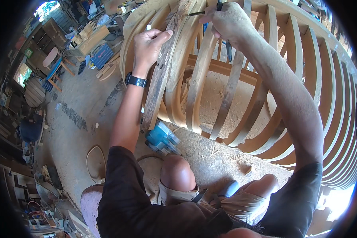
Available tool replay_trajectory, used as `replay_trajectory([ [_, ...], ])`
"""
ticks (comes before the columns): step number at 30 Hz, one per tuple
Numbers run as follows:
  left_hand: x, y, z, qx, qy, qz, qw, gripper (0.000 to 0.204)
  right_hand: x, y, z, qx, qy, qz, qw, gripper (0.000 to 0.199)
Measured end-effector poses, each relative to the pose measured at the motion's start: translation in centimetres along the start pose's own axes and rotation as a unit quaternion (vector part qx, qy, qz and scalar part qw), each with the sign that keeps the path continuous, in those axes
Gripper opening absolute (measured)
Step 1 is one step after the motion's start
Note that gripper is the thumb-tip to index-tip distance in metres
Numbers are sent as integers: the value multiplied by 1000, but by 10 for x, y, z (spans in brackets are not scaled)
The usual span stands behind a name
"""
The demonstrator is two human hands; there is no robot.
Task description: The person marks a curved wooden slat with a pencil, walks to a bandsaw, and cuts out a notch from a wooden piece.
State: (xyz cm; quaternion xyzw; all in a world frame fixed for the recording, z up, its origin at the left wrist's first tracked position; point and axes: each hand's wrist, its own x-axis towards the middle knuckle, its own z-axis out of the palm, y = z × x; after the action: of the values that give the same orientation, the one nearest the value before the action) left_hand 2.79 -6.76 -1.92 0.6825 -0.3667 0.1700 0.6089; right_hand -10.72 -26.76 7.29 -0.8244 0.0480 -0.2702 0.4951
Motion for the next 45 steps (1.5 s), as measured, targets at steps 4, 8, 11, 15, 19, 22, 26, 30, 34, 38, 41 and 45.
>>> replay_trajectory([
  [4, 1, -2, 0, -18, 2, -2, 1000, 26, -2, 5, 1, -8, -11, -5, 1000, 17],
  [8, 0, 0, 1, -20, 0, -6, 1000, 26, 4, -4, -5, -28, 19, -39, 999, 17],
  [11, -1, 3, 3, -22, -3, -13, 1000, 26, 3, -3, -6, -67, 25, -73, 995, 17],
  [15, -1, 1, 0, -5, 2, -8, 1000, 26, -16, 0, 7, -133, 8, -42, 990, 27],
  [19, -1, 0, 1, -25, 0, -7, 1000, 25, -48, -15, 7, -138, -35, -6, 990, 33],
  [22, 1, -3, 2, -35, 1, 1, 999, 25, -58, -15, 13, -151, -48, 8, 987, 32],
  [26, 0, 0, 2, -28, -6, -3, 1000, 25, -74, -14, 19, -115, -42, 34, 992, 35],
  [30, 0, 4, 0, 0, -8, -11, 1000, 25, -88, -5, 28, -139, -25, 0, 990, 34],
  [34, -1, 3, -1, 13, -2, 4, 1000, 25, -106, -9, 32, -113, -34, -5, 993, 31],
  [38, -1, 4, 0, -1, 3, 7, 1000, 24, -120, -8, 39, -91, -51, -30, 994, 25],
  [41, -2, 5, 3, 2, 0, 9, 1000, 24, -129, 1, 47, -74, -29, -55, 995, 19],
  [45, -4, 7, 0, 2, 0, 0, 1000, 24, -142, 1, 57, -87, -34, -68, 993, 17],
])
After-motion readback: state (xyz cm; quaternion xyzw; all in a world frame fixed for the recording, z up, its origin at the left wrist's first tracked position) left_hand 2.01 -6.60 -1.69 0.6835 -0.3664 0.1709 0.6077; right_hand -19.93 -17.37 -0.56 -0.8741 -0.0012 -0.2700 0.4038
